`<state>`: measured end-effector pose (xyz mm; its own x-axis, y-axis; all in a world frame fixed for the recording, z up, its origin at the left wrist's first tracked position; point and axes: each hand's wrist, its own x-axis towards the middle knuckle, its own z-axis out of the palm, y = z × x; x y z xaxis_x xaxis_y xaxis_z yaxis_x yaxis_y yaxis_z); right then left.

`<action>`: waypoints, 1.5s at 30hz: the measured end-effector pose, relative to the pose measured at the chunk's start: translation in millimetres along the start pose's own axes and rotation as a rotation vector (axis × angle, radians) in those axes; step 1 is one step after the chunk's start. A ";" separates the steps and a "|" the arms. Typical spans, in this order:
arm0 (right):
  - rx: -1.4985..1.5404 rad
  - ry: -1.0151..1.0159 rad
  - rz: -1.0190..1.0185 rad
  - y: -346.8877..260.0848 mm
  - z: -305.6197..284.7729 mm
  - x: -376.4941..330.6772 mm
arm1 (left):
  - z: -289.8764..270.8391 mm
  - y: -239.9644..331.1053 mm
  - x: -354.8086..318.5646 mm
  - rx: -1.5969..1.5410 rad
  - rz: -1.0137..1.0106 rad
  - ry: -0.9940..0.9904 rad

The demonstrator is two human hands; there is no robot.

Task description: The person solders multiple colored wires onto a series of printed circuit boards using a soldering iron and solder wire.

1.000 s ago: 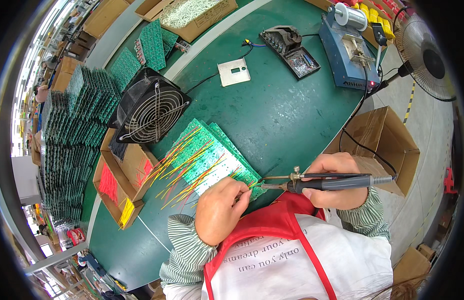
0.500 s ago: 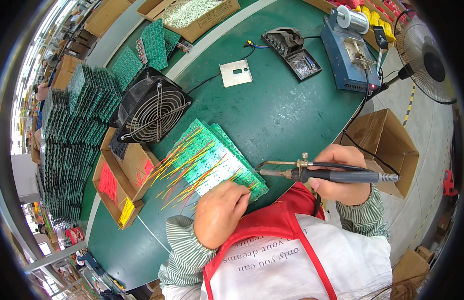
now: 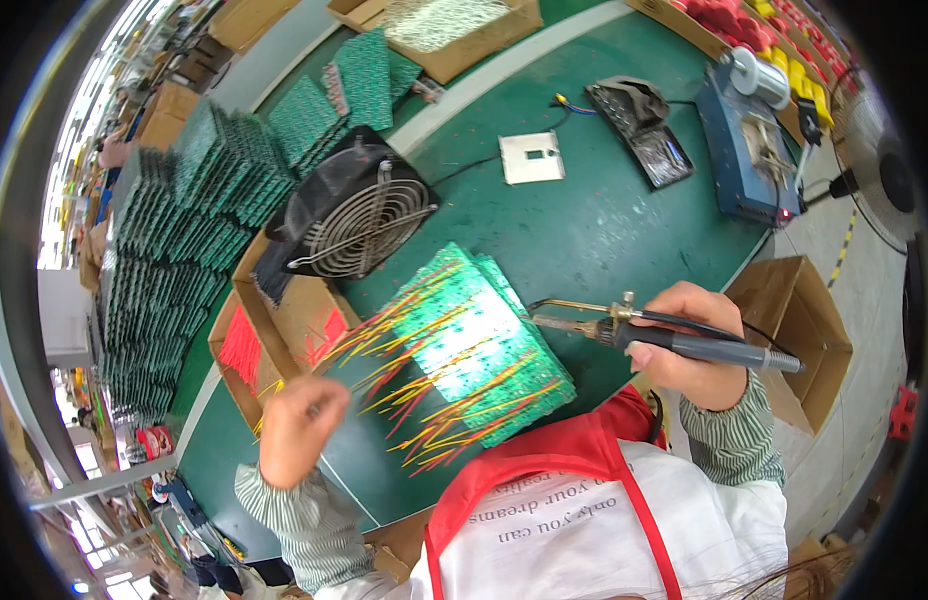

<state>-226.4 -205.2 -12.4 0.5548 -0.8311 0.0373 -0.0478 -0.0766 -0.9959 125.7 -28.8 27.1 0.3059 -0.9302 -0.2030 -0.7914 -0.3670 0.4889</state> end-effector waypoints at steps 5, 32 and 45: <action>-0.003 0.029 0.025 0.7 8.7 8.9 | 1.2 -62.1 68.3 -0.017 -0.070 0.144; -0.061 0.040 0.074 -1.1 26.9 34.6 | 17.4 -100.6 109.2 -0.113 -0.095 -0.099; -0.094 0.037 0.042 -0.4 20.8 26.8 | 27.2 -109.8 111.4 -0.261 -0.245 0.101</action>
<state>-194.2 -216.0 -12.7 0.5196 -0.8544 0.0008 -0.1490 -0.0916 -0.9846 232.3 -91.8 -72.2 0.5306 -0.8058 -0.2630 -0.5304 -0.5577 0.6385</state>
